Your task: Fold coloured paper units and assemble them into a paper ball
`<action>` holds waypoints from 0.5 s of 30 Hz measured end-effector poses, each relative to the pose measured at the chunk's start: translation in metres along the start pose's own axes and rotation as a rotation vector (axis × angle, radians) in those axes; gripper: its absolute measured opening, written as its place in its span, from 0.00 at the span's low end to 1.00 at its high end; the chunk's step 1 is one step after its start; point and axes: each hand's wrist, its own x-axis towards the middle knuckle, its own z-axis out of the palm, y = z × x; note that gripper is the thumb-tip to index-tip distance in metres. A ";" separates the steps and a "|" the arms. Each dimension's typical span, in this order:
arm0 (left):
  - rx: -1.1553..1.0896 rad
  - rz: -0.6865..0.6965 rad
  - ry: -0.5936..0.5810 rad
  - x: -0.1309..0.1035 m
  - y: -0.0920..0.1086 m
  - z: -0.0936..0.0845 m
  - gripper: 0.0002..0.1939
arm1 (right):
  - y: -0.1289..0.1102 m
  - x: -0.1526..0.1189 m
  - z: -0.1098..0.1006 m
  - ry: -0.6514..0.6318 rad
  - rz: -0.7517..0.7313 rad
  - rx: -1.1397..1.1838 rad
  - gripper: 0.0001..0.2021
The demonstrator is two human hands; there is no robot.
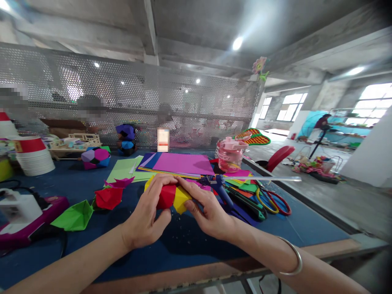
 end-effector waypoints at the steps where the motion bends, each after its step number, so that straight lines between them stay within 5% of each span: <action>1: -0.001 -0.001 0.000 0.000 0.000 0.000 0.26 | 0.000 0.000 0.000 0.005 -0.012 -0.007 0.28; 15: -0.039 -0.099 0.061 0.002 0.008 0.004 0.23 | 0.000 0.002 0.002 0.077 -0.014 -0.076 0.25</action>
